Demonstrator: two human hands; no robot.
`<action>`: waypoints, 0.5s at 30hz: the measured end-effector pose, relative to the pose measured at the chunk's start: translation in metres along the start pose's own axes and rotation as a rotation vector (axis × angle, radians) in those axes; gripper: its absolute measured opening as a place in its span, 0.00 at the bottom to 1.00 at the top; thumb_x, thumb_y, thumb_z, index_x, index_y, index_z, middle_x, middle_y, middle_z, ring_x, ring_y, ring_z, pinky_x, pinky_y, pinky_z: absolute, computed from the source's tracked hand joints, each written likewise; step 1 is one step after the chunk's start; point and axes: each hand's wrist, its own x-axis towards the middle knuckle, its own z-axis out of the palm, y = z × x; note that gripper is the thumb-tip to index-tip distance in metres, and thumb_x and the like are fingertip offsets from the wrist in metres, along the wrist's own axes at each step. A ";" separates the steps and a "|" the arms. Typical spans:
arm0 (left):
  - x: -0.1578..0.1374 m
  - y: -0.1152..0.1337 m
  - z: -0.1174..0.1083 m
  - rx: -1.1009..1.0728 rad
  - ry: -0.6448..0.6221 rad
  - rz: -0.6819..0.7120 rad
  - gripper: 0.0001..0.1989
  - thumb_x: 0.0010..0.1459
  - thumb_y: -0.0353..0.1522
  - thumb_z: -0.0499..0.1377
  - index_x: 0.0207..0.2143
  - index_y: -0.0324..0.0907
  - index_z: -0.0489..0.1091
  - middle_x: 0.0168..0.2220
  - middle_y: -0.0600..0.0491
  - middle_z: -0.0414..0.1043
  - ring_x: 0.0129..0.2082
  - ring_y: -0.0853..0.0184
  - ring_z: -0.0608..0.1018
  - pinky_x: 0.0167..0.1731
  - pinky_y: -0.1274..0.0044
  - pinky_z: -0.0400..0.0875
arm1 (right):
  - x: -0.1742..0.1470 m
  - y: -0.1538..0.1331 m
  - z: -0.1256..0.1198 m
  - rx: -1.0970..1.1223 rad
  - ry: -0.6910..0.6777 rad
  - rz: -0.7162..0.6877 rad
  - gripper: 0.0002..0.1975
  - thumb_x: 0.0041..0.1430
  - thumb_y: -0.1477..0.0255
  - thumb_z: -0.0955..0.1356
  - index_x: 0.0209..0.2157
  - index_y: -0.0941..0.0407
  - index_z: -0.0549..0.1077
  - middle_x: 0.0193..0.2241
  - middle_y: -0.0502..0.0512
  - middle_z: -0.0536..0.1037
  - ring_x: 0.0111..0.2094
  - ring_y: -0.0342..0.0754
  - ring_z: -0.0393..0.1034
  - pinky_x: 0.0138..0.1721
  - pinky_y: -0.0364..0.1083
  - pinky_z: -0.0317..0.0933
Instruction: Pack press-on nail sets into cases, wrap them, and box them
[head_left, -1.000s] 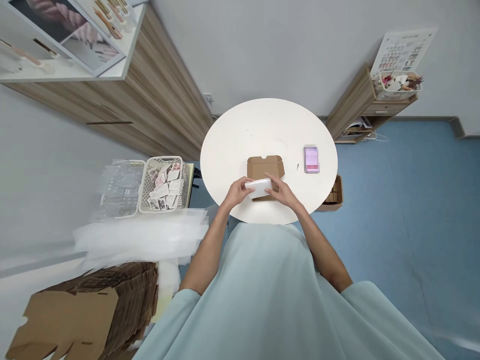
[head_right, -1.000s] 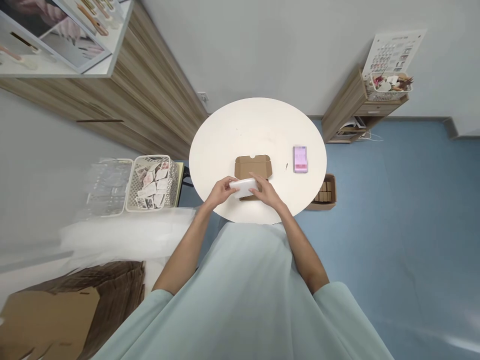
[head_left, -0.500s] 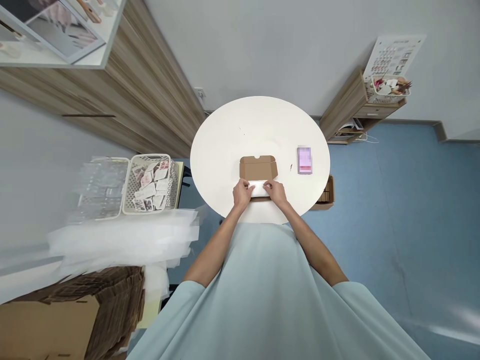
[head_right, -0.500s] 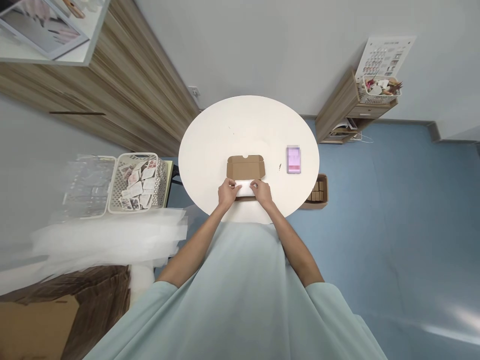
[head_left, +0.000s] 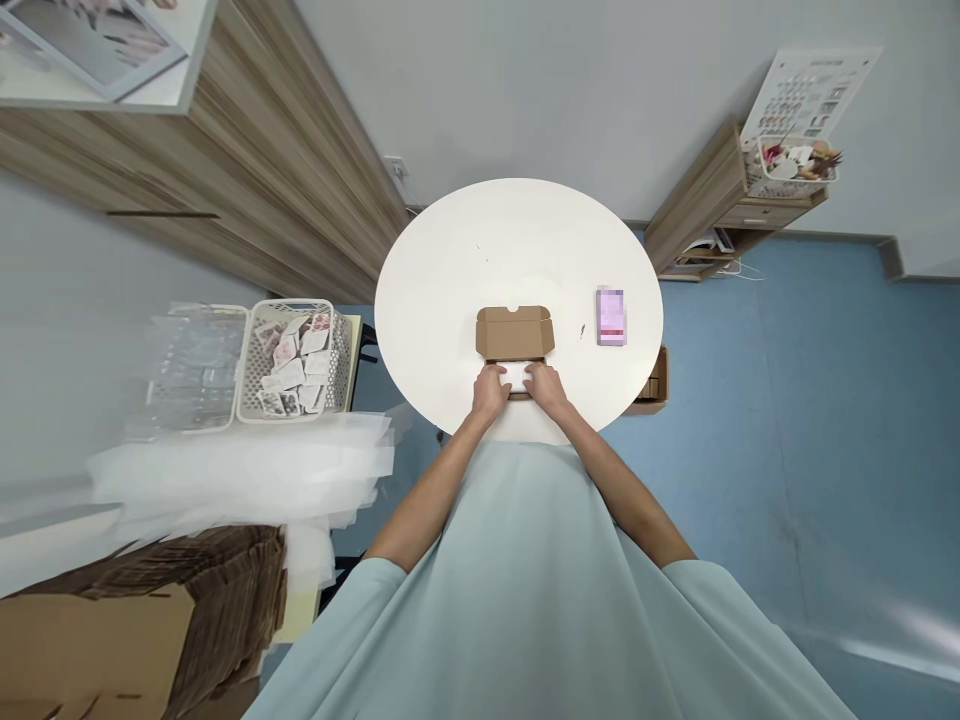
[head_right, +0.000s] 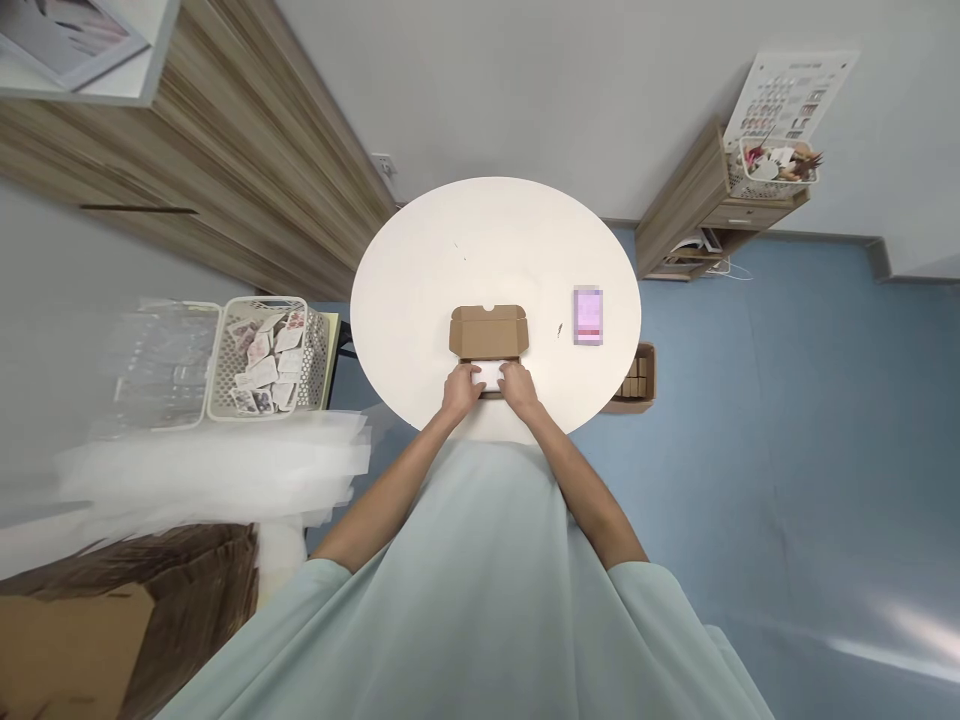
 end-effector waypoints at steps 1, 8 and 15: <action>0.000 -0.001 0.001 0.010 -0.003 0.010 0.17 0.58 0.24 0.63 0.50 0.42 0.74 0.56 0.43 0.75 0.56 0.53 0.77 0.59 0.63 0.70 | 0.000 -0.001 0.001 -0.030 -0.010 -0.008 0.14 0.67 0.81 0.67 0.51 0.61 0.79 0.52 0.66 0.81 0.53 0.58 0.76 0.53 0.50 0.66; -0.006 0.005 0.003 0.173 -0.042 0.051 0.19 0.60 0.23 0.58 0.54 0.40 0.73 0.59 0.40 0.73 0.54 0.49 0.78 0.56 0.62 0.71 | -0.003 -0.013 0.005 -0.167 -0.051 -0.003 0.14 0.71 0.80 0.63 0.50 0.61 0.77 0.52 0.69 0.77 0.48 0.57 0.74 0.50 0.51 0.67; 0.000 0.017 -0.027 0.190 0.038 0.041 0.16 0.66 0.32 0.58 0.54 0.41 0.75 0.56 0.39 0.71 0.50 0.47 0.80 0.54 0.61 0.73 | -0.001 -0.006 -0.023 -0.062 0.196 0.001 0.12 0.71 0.71 0.67 0.53 0.59 0.76 0.54 0.69 0.73 0.57 0.61 0.68 0.59 0.55 0.65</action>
